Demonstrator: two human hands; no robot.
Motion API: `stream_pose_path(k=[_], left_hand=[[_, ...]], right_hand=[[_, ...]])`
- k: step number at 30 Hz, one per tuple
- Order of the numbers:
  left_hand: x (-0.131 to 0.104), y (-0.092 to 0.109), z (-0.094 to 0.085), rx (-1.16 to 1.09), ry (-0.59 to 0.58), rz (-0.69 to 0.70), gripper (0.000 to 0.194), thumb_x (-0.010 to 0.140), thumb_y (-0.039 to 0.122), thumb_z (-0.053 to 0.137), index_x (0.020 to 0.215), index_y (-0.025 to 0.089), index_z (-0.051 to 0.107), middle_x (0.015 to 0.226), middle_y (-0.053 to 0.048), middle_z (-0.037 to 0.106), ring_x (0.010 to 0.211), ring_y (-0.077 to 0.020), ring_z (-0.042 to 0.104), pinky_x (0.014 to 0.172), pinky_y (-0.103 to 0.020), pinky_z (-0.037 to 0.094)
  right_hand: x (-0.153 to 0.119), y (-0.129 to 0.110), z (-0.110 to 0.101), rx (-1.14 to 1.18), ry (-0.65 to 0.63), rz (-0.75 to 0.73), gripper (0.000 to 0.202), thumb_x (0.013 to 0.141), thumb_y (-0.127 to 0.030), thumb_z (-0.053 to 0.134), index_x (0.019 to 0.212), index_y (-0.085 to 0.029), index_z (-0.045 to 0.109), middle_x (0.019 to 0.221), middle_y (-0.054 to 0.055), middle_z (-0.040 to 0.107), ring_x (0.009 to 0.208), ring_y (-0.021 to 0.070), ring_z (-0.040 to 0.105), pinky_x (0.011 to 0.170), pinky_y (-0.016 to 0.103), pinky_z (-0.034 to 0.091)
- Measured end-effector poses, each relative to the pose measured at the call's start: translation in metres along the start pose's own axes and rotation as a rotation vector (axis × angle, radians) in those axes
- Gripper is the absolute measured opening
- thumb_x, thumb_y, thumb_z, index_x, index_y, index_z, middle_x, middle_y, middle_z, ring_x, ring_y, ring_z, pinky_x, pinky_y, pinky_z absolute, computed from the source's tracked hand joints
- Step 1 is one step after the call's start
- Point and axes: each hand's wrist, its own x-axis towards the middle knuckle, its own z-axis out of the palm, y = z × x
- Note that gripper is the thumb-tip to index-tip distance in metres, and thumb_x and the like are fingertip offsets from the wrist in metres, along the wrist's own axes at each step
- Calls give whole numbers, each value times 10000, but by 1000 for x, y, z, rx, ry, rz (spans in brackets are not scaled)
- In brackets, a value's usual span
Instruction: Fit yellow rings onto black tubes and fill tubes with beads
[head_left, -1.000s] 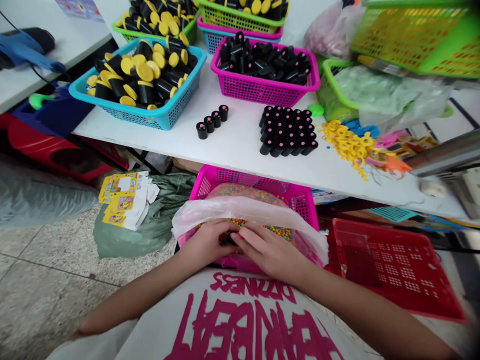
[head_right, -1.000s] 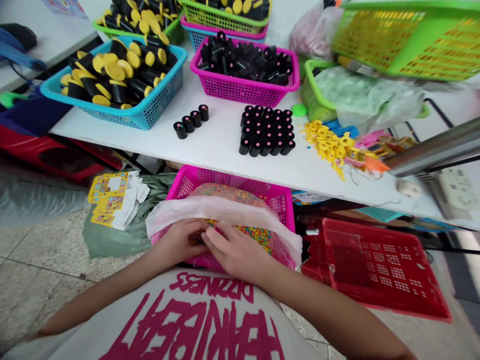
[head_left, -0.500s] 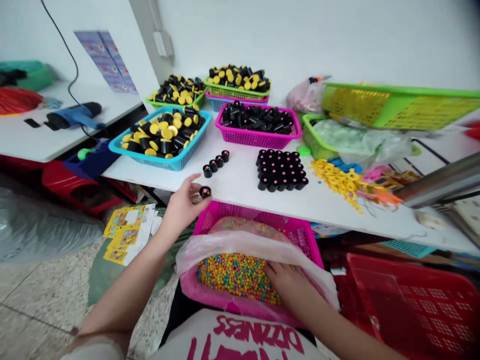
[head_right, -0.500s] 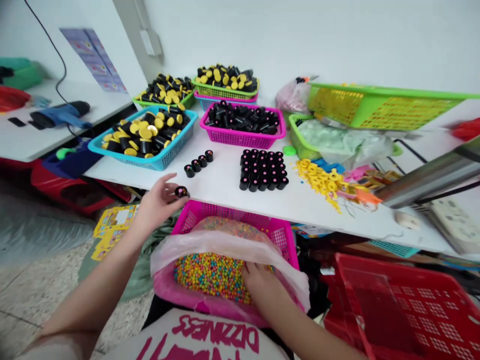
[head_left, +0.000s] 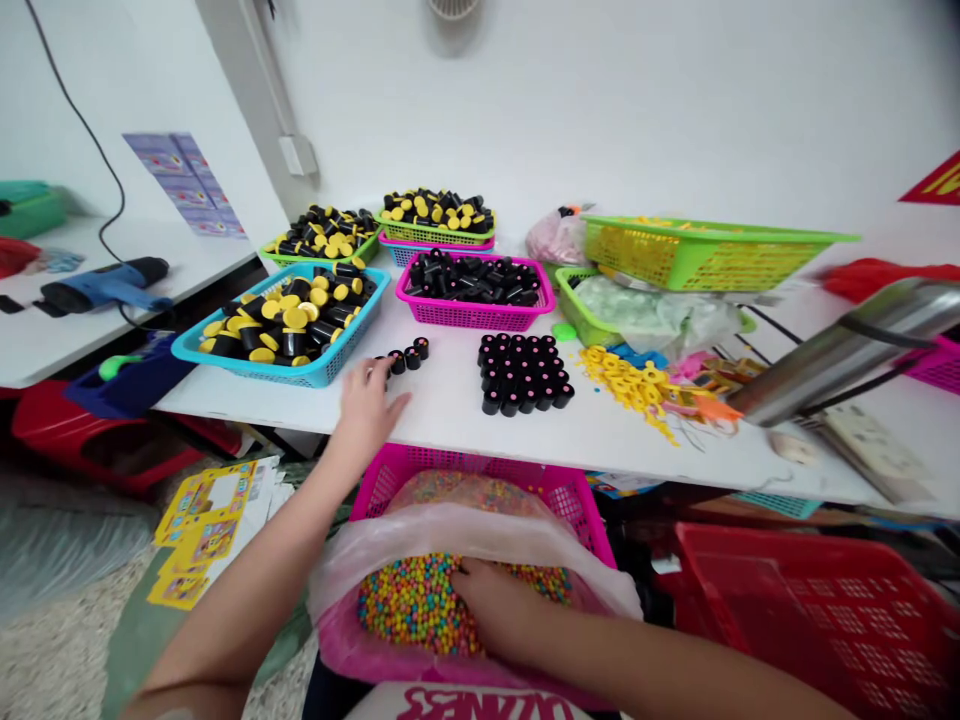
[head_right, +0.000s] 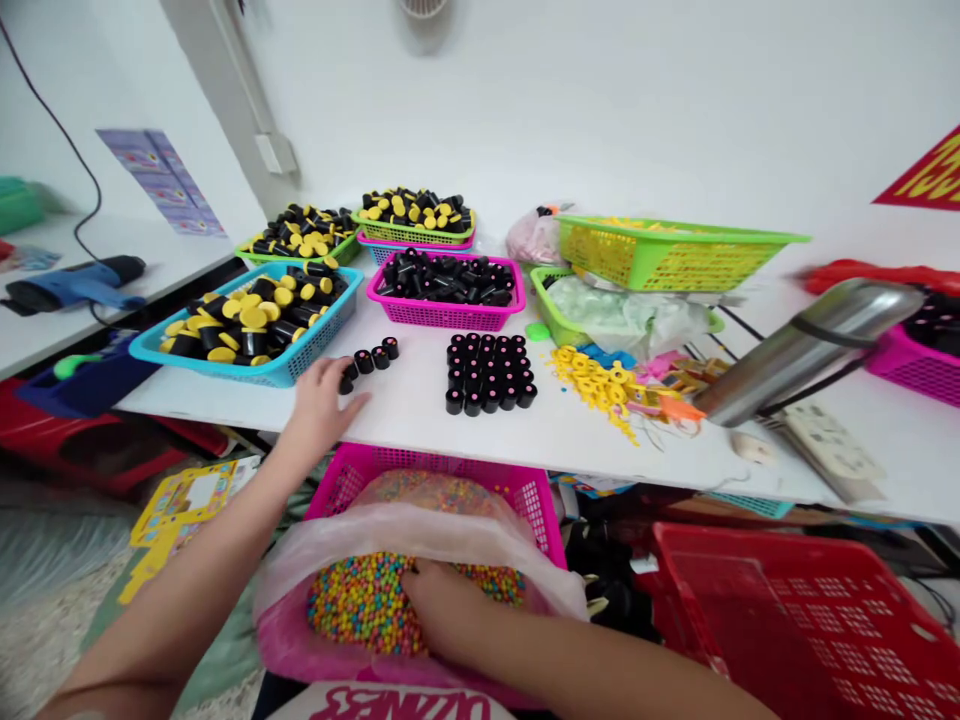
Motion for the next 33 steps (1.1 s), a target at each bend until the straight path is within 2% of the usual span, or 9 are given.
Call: stream_pose_path(k=[4, 9, 12, 15, 18, 21, 23, 27, 33], left_hand=[[-7, 56, 39, -389, -322, 101, 713, 821, 307, 662, 1394, 196, 252, 1250, -148, 564, 1078, -251, 584, 913, -414, 481], [6, 90, 73, -443, -347, 43, 761, 812, 217, 646, 1404, 185, 169, 1133, -136, 649, 883, -226, 642, 814, -378, 493], [13, 90, 59, -409, -351, 16, 747, 766, 200, 679, 1381, 168, 257, 1016, -92, 692, 762, -193, 642, 740, -334, 503], [0, 88, 16, -382, -344, 122, 538, 744, 245, 708, 1238, 179, 505, 955, -46, 693, 813, -174, 644, 762, -294, 509], [-39, 93, -39, -428, -393, 178, 327, 775, 248, 676, 1097, 211, 635, 1042, -15, 688, 882, -143, 646, 826, -260, 503], [-95, 99, -75, -455, -598, 166, 294, 758, 161, 655, 1044, 226, 653, 1037, 11, 686, 944, -137, 637, 846, -236, 492], [-132, 96, -78, -470, -718, 136, 306, 740, 124, 638, 1027, 228, 657, 1013, 17, 691, 939, -137, 636, 852, -240, 491], [-182, 81, -53, -414, -795, -2, 329, 726, 124, 636, 1044, 200, 664, 1046, -24, 693, 966, -174, 635, 871, -286, 492], [-192, 68, -34, -434, -757, -104, 283, 784, 214, 656, 1067, 205, 666, 973, -28, 697, 862, -173, 638, 771, -286, 492]], right_hand=[[3, 5, 1, -10, -13, -37, 336, 725, -78, 510, 1031, -113, 645, 1049, 149, 648, 910, 259, 656, 775, 306, 512], [-1, 3, -9, 5, -14, -76, 355, 681, -70, 554, 1024, -96, 642, 1049, 160, 653, 927, 270, 650, 770, 307, 508], [-7, 3, -15, 49, -2, -83, 375, 670, -52, 551, 1030, -113, 636, 1044, 145, 664, 938, 264, 648, 776, 299, 498], [-12, 8, -17, 152, 11, -107, 396, 685, -30, 523, 1045, -145, 642, 1034, 116, 684, 965, 243, 643, 811, 286, 483], [-16, 13, -17, 301, 38, -112, 471, 695, 10, 482, 1098, -165, 654, 1082, 98, 686, 1001, 223, 632, 855, 290, 473], [-22, 14, -19, 414, 44, -91, 468, 722, 9, 477, 1110, -174, 665, 1054, 78, 695, 974, 212, 632, 864, 310, 476], [-26, 13, -23, 478, 46, -80, 413, 760, -26, 504, 1107, -178, 669, 1045, 68, 699, 962, 209, 633, 868, 318, 477], [-36, 5, -37, 549, 101, -52, 342, 837, -92, 519, 1122, -218, 659, 1073, 30, 697, 961, 190, 640, 871, 317, 477], [-41, -12, -33, 323, 377, -219, 368, 884, -64, 438, 1185, -177, 617, 1153, 87, 648, 1042, 195, 611, 926, 338, 486]])
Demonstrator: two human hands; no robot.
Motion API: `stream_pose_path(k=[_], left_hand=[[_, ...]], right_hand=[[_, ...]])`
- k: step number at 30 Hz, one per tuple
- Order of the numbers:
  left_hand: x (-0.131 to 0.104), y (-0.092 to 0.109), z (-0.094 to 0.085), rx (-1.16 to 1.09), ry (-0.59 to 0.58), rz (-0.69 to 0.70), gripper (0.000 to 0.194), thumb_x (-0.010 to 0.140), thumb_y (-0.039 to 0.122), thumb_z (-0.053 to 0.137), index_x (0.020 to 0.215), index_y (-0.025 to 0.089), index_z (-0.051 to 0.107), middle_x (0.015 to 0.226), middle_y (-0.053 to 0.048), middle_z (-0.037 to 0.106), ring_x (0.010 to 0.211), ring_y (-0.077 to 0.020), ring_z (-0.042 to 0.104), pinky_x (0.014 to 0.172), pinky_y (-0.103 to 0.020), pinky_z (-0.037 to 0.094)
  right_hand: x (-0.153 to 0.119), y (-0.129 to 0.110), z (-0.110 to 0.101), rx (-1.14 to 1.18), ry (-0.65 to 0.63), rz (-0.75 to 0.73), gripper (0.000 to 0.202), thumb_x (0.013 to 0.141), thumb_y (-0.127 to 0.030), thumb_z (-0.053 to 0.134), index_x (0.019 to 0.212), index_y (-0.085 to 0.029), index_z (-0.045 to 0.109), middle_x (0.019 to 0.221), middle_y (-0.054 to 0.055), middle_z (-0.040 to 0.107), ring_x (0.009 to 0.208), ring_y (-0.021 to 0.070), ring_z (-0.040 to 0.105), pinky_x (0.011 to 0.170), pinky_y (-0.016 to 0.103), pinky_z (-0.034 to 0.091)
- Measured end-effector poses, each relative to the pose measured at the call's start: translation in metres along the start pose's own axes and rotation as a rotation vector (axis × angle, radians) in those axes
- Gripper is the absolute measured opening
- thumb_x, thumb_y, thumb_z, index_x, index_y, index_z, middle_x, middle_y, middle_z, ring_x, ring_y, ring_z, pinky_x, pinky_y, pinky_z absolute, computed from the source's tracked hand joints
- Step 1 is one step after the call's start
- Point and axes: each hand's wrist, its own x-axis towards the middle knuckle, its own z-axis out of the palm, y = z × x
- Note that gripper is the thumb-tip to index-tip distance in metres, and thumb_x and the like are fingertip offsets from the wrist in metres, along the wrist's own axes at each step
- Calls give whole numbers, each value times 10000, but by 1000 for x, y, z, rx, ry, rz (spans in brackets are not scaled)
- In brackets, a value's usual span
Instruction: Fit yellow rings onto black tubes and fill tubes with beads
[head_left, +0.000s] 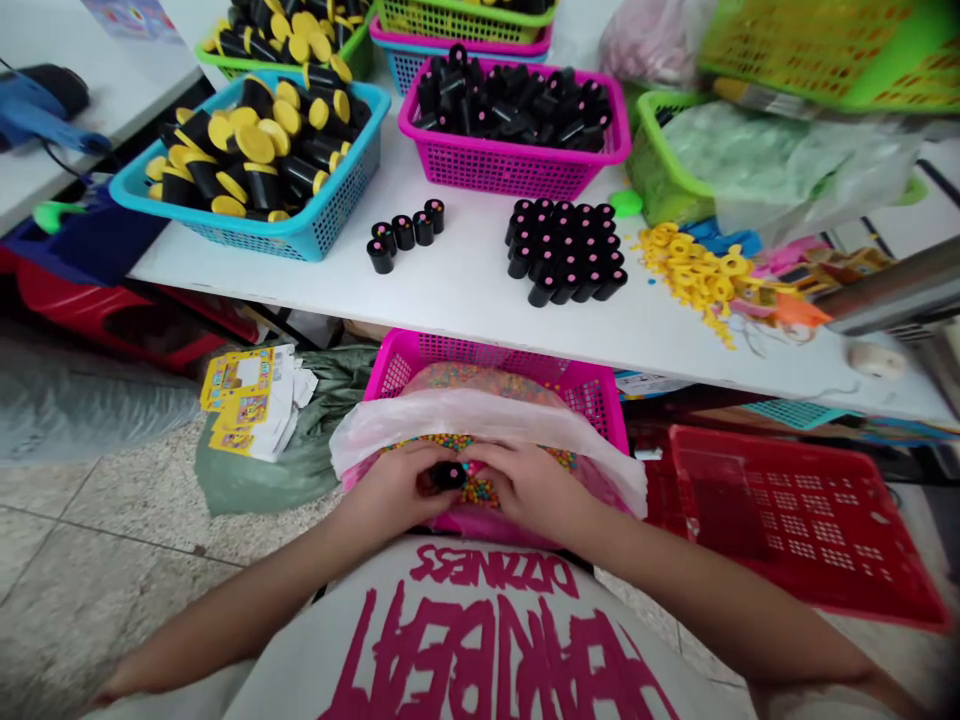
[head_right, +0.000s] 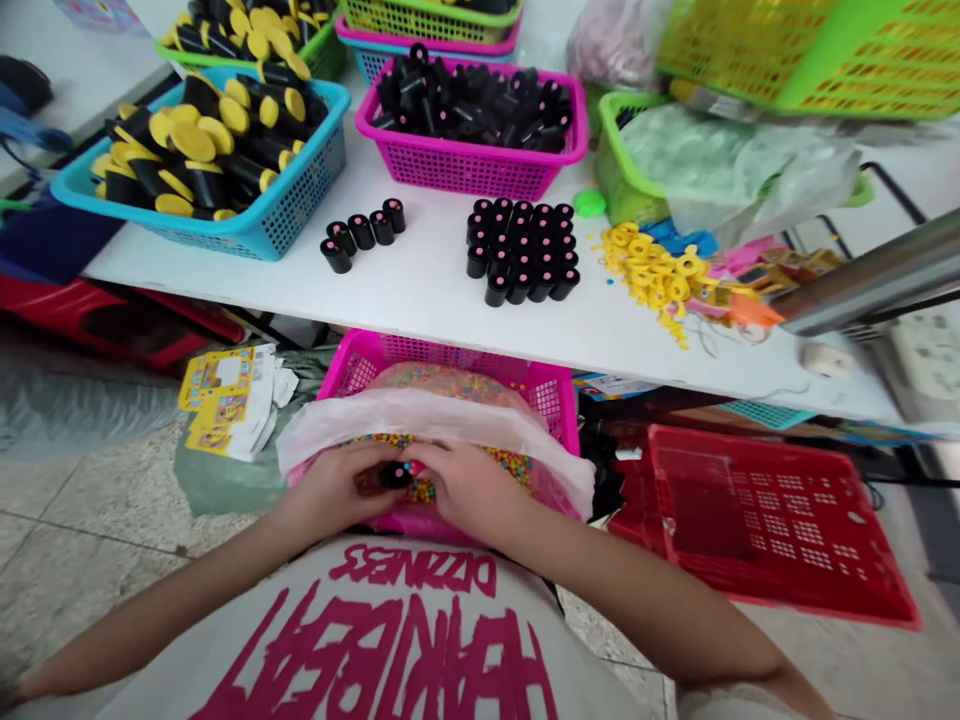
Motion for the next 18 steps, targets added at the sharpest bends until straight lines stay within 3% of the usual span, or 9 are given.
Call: stream_pose_path(k=[4, 10, 14, 18], left_hand=[[0, -1, -1, -26, 3, 27, 260, 773, 193, 664, 1032, 196, 660, 967, -34, 697, 861, -179, 633, 753, -285, 490], [-1, -1, 2, -54, 20, 60, 156, 741, 125, 659, 880, 193, 639, 879, -15, 683, 813, -172, 623, 737, -287, 491], [0, -1, 1, -71, 23, 51, 203, 767, 164, 674, 967, 194, 657, 949, -28, 702, 866, -180, 641, 775, -296, 500], [-2, -6, 5, -61, 32, 56, 315, 790, 223, 686, 1102, 206, 645, 1022, -32, 706, 920, -182, 653, 825, -305, 509]], right_hand=[[1, -8, 8, -299, -68, -164, 332, 980, -189, 380, 1232, -117, 582, 1207, 166, 582, 1113, 254, 553, 952, 432, 482], [4, -13, 9, -320, -198, -279, 404, 1022, -209, 252, 1269, -86, 546, 1211, 162, 579, 1232, 250, 475, 1053, 454, 415], [2, -15, 1, -255, -123, -247, 397, 1029, -251, 257, 1257, -124, 556, 1164, 122, 607, 1223, 222, 489, 1077, 423, 407], [-7, -19, -27, -204, 37, -177, 347, 1008, -262, 326, 1236, -224, 585, 1144, 71, 603, 1131, 186, 552, 1016, 370, 458]])
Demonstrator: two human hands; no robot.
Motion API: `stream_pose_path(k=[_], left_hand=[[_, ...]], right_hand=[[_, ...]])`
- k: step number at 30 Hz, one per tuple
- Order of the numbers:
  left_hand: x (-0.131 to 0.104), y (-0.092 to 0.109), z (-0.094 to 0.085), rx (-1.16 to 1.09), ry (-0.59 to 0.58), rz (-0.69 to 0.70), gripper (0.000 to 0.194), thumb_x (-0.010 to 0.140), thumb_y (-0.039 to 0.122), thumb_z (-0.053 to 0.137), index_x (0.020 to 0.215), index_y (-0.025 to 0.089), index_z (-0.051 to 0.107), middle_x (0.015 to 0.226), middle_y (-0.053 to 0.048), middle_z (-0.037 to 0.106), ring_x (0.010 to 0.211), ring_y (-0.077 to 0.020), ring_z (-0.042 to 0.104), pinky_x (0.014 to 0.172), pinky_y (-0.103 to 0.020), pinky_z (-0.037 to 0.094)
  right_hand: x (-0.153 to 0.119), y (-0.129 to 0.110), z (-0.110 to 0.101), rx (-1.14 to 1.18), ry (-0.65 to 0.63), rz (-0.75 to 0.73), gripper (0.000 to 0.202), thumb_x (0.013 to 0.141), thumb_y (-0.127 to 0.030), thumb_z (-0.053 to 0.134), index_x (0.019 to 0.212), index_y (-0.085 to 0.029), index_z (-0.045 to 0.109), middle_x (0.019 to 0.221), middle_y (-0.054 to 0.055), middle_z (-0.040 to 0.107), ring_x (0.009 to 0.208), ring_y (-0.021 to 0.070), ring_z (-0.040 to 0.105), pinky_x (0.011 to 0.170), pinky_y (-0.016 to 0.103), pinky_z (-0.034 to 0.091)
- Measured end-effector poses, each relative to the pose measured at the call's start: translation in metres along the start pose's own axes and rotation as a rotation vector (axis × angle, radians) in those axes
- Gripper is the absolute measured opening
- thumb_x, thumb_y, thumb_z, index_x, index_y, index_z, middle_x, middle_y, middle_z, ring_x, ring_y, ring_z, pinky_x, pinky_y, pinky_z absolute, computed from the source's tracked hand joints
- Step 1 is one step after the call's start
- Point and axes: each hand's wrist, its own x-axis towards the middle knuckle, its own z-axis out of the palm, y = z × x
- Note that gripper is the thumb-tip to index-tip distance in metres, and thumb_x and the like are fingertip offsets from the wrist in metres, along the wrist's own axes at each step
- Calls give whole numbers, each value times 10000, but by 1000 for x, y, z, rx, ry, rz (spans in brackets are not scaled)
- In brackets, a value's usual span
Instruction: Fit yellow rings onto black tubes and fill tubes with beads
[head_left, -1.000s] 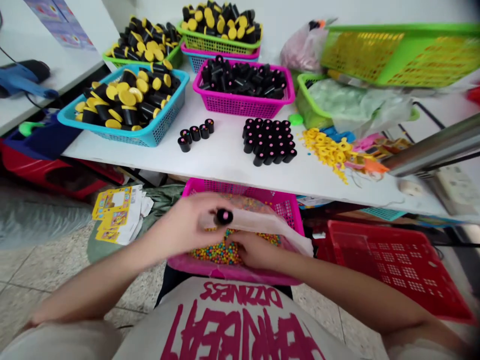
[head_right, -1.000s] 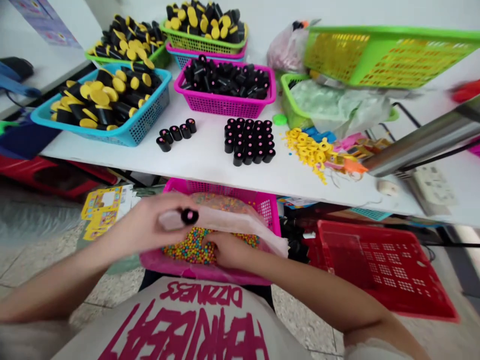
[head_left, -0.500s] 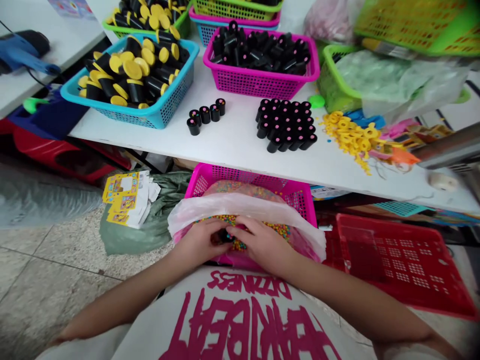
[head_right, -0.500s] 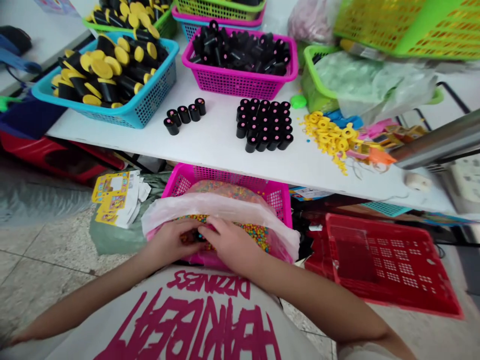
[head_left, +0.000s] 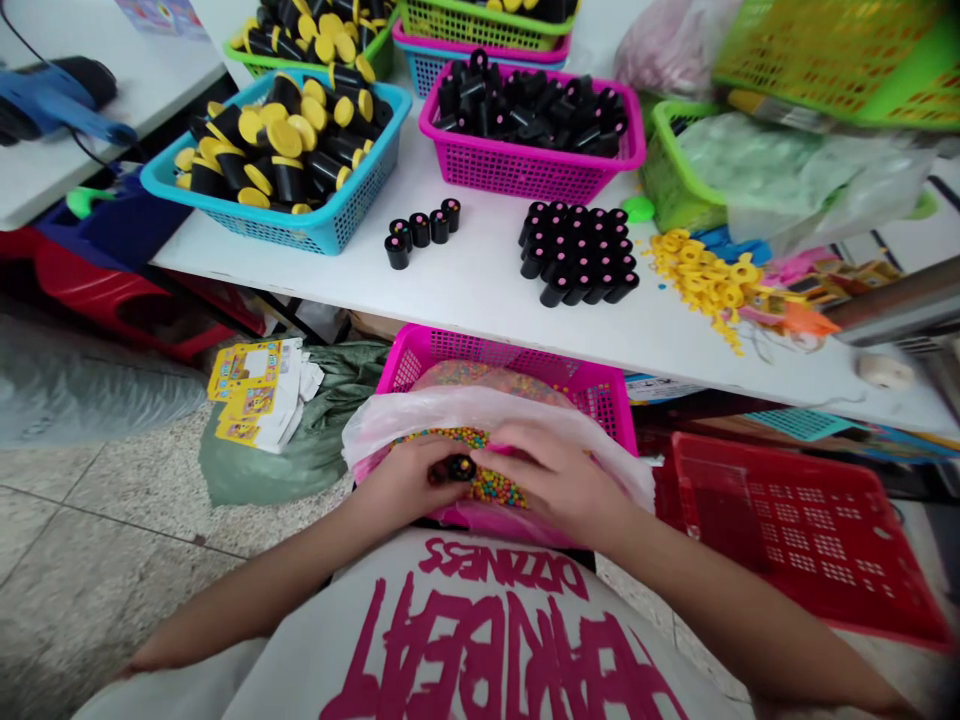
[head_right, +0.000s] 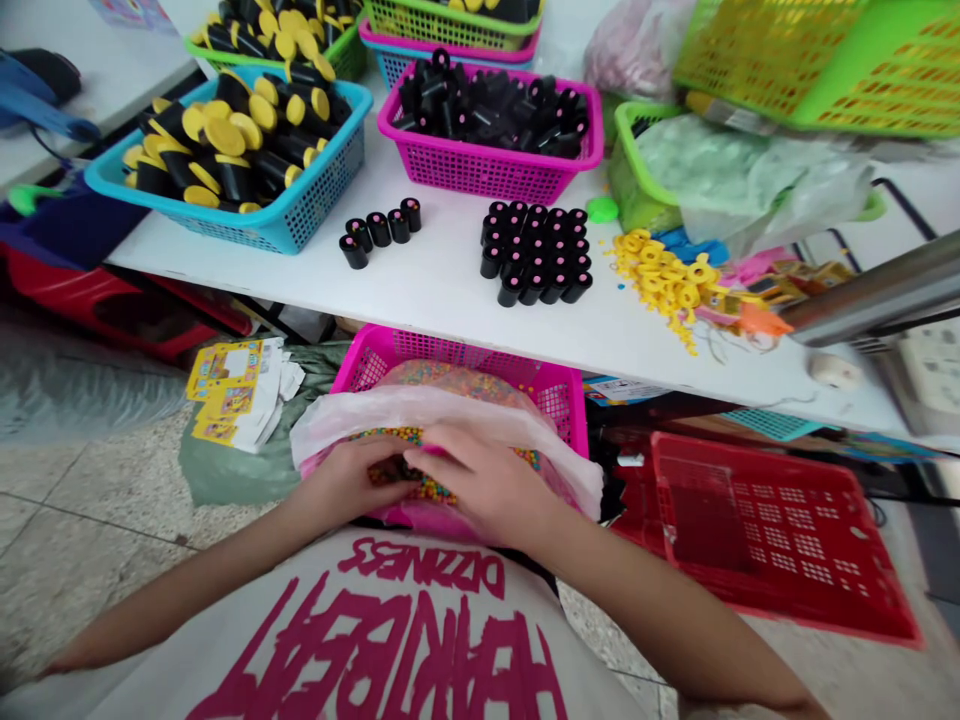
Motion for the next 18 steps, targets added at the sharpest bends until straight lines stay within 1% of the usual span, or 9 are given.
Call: stream_pose_path(k=[2, 3, 4, 6, 8, 9, 12, 15, 18], left_hand=[[-3, 1, 0, 16, 16, 17, 328, 785, 229, 697, 1108, 209, 644, 1042, -34, 704, 945, -182, 654, 851, -308, 511], [-5, 4, -2, 18, 27, 29, 329, 787, 236, 699, 1110, 214, 643, 1050, -32, 704, 959, -181, 652, 863, -307, 513], [-7, 8, -6, 12, 35, 44, 329, 792, 246, 699, 1114, 222, 640, 1058, -27, 704, 972, -177, 651, 875, -305, 514], [-9, 20, -22, -2, 67, 87, 323, 804, 264, 693, 1122, 242, 638, 1077, -14, 703, 986, -164, 651, 885, -290, 520], [-2, 31, -48, 4, 142, 129, 307, 813, 269, 683, 1116, 254, 642, 1092, -9, 698, 976, -151, 655, 872, -273, 530], [5, 34, -62, 21, 197, 139, 305, 811, 273, 683, 1113, 253, 646, 1091, -11, 696, 961, -149, 658, 861, -269, 535], [42, 29, -107, 83, 387, 83, 349, 784, 322, 698, 1114, 217, 653, 1035, -36, 704, 879, -159, 670, 824, -290, 546], [92, 6, -142, 151, 526, -38, 472, 747, 335, 708, 1175, 167, 602, 939, -58, 697, 784, -171, 672, 783, -321, 551], [130, -22, -160, 200, 673, -140, 840, 693, 264, 739, 1410, 121, 328, 919, -71, 673, 751, -177, 666, 733, -311, 545]], right_hand=[[-8, 3, -14, -10, 77, 5, 361, 976, -207, 352, 1229, -255, 606, 1177, 73, 590, 1136, 187, 550, 995, 362, 465], [-12, 4, -19, -13, 67, 26, 374, 955, -179, 372, 1226, -260, 615, 1190, 78, 589, 1136, 191, 551, 985, 361, 467], [-16, 6, -21, -13, 13, 66, 388, 928, -150, 396, 1223, -261, 623, 1190, 80, 595, 1123, 195, 558, 970, 358, 472], [-24, 10, -17, -30, -187, 195, 408, 869, -100, 447, 1195, -241, 647, 1159, 91, 620, 1072, 209, 586, 935, 355, 482], [-27, 15, -5, -92, -384, 371, 418, 812, -49, 457, 1129, -208, 679, 1129, 108, 637, 1012, 231, 615, 900, 365, 489], [-26, 17, 3, -131, -446, 447, 419, 793, -24, 442, 1089, -189, 690, 1120, 118, 641, 984, 240, 628, 885, 371, 491], [-16, 23, 23, -234, -543, 553, 457, 755, 39, 377, 1041, -138, 686, 1124, 153, 639, 961, 269, 648, 854, 382, 495], [0, 24, 36, -233, -546, 541, 496, 749, 60, 352, 1096, -109, 664, 1138, 183, 635, 947, 262, 655, 847, 357, 491], [13, 25, 49, -128, -464, 469, 487, 773, 51, 343, 1128, -89, 646, 1150, 190, 632, 914, 229, 650, 860, 331, 480]])
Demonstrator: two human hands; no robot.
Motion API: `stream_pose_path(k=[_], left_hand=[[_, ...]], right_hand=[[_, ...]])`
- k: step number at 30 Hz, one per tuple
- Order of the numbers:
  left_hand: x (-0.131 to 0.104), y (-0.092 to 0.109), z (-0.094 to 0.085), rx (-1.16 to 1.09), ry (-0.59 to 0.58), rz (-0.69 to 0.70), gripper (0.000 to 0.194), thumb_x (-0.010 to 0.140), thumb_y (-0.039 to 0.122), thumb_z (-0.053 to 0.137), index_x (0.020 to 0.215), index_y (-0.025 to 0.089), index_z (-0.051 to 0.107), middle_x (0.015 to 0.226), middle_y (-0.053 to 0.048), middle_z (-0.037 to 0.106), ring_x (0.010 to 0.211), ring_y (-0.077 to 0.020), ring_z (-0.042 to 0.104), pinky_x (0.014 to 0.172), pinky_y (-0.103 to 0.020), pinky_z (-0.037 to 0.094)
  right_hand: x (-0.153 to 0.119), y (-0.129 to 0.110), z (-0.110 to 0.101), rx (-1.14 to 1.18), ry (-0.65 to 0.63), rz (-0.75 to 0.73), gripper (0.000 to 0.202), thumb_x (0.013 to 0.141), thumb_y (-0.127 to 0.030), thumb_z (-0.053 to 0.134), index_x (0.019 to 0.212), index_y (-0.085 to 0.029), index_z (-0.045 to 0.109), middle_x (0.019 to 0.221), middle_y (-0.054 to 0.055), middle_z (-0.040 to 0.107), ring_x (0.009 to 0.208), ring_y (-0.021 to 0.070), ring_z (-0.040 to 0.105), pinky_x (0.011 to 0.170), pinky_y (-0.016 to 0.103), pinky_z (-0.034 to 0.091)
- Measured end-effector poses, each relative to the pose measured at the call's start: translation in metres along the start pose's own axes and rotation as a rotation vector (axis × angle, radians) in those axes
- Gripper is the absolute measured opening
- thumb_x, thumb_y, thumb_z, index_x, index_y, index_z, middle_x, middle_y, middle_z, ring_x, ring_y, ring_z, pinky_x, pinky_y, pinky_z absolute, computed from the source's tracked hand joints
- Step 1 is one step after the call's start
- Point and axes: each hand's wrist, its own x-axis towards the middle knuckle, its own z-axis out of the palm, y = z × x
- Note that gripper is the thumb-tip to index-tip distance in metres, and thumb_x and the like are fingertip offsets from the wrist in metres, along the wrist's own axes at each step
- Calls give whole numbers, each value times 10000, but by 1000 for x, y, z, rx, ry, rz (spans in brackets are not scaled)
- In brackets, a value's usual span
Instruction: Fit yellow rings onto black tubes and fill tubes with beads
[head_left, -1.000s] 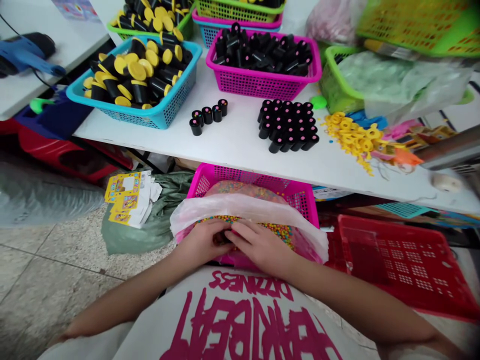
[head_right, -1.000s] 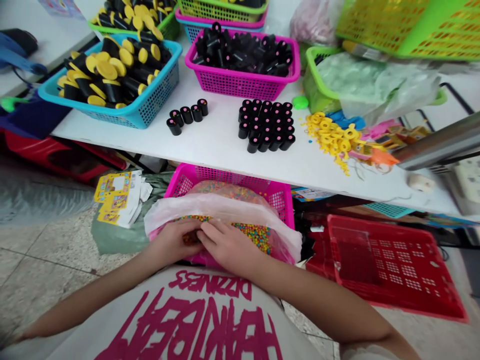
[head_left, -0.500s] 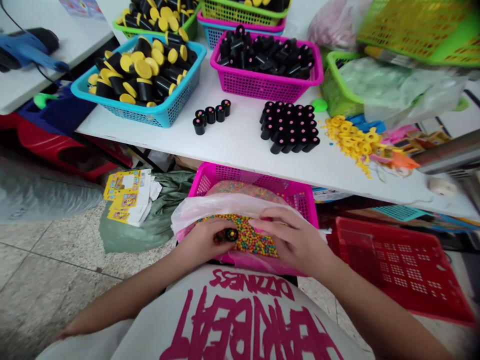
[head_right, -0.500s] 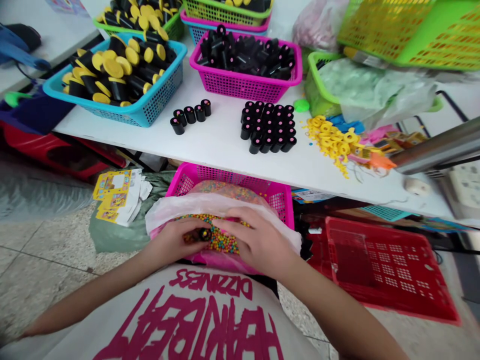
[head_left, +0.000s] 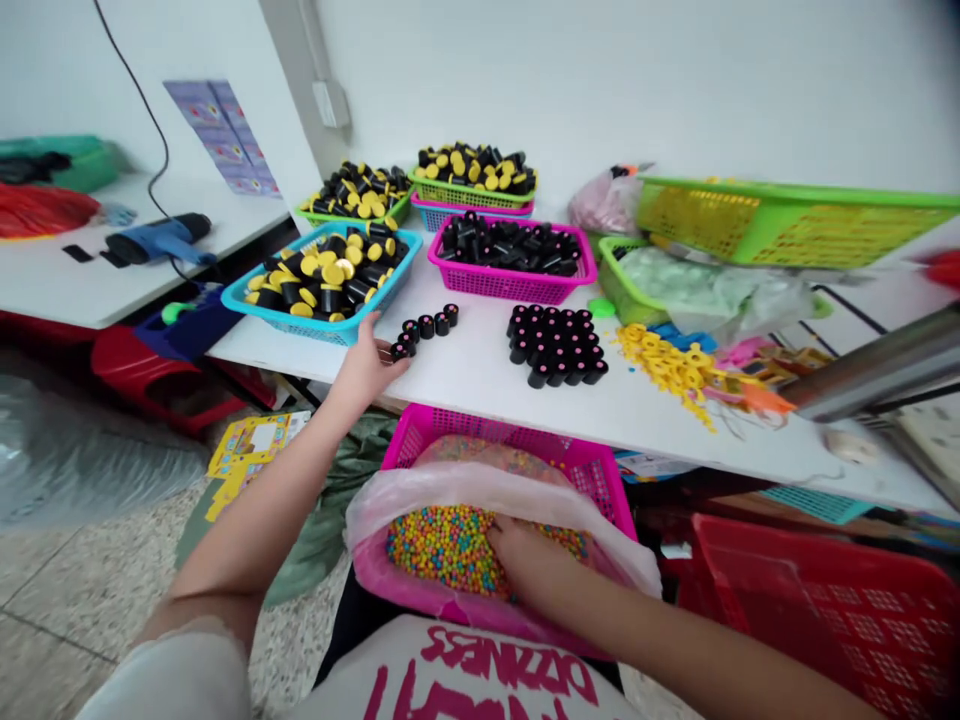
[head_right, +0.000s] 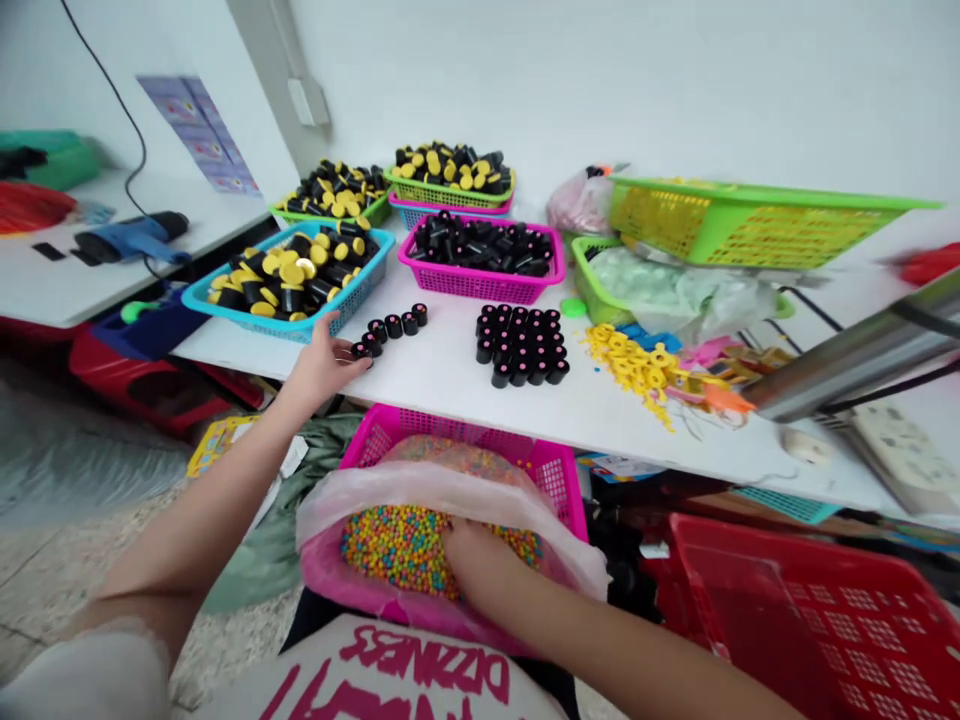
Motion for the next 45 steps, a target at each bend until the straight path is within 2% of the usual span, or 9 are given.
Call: stream_pose_path(k=[4, 10, 15, 23, 27, 30, 36, 41, 45], left_hand=[[16, -16, 7, -3, 23, -54, 1030, 690, 220, 755, 1478, 110, 100, 962, -97, 658, 744, -191, 670, 733, -325, 541], [8, 20, 6, 203, 100, 186, 705, 773, 276, 700, 1375, 149, 355, 1035, -121, 599, 791, -215, 640, 817, -408, 521], [23, 76, 69, -96, -279, 353, 533, 834, 233, 611, 1291, 180, 341, 1041, -72, 591, 741, -135, 631, 676, -275, 524], [37, 95, 147, 35, -259, 369, 414, 816, 297, 667, 1135, 103, 489, 1049, -193, 624, 954, -306, 624, 857, -455, 483], [34, 95, 132, 38, -224, 358, 362, 849, 216, 592, 1181, 104, 502, 1102, -170, 618, 1018, -273, 605, 917, -410, 455], [19, 92, 87, 64, -128, 418, 432, 815, 216, 640, 1217, 117, 516, 1106, -122, 625, 965, -218, 610, 918, -353, 453], [-91, 80, -10, -7, -307, 326, 292, 779, 349, 704, 1027, 203, 655, 871, -5, 679, 726, -138, 612, 670, -246, 477], [-178, 49, 9, -140, -677, 198, 213, 747, 266, 714, 949, 206, 682, 809, 24, 682, 671, -119, 597, 618, -223, 451], [-199, 34, 36, -165, -760, 93, 251, 756, 302, 708, 975, 183, 686, 780, 5, 667, 669, -138, 583, 608, -240, 433]], right_hand=[[19, 1, 13, 55, -10, -60, 371, 768, -6, 433, 1050, -95, 657, 1118, 171, 634, 904, 218, 638, 809, 295, 478], [29, 10, 20, 76, -7, -136, 306, 720, -76, 526, 990, -122, 662, 1055, 134, 653, 880, 218, 638, 697, 253, 442], [31, 13, 17, 48, -23, -276, 270, 698, -103, 564, 947, -134, 663, 988, 114, 683, 878, 221, 635, 675, 246, 416], [23, 9, 6, 48, -5, -255, 288, 688, -120, 565, 950, -163, 677, 876, 80, 714, 796, 221, 656, 617, 240, 404], [19, 9, -3, 198, -16, -182, 430, 723, -89, 536, 1123, -188, 661, 1052, 85, 706, 925, 236, 658, 724, 264, 460], [12, 14, -8, 390, -9, -147, 466, 777, -82, 515, 1211, -209, 625, 1183, 63, 666, 1040, 218, 628, 858, 289, 468], [-14, 18, -23, 524, 77, -87, 312, 870, -206, 532, 1145, -240, 673, 1121, 24, 695, 1004, 210, 641, 904, 338, 479], [-28, 5, -24, 614, 223, -127, 336, 847, -118, 521, 1112, -224, 698, 1114, 36, 705, 1026, 201, 650, 942, 349, 482], [-31, -3, -15, 532, 407, -302, 413, 847, -39, 447, 1137, -217, 680, 1078, 48, 707, 976, 167, 661, 889, 311, 518]])
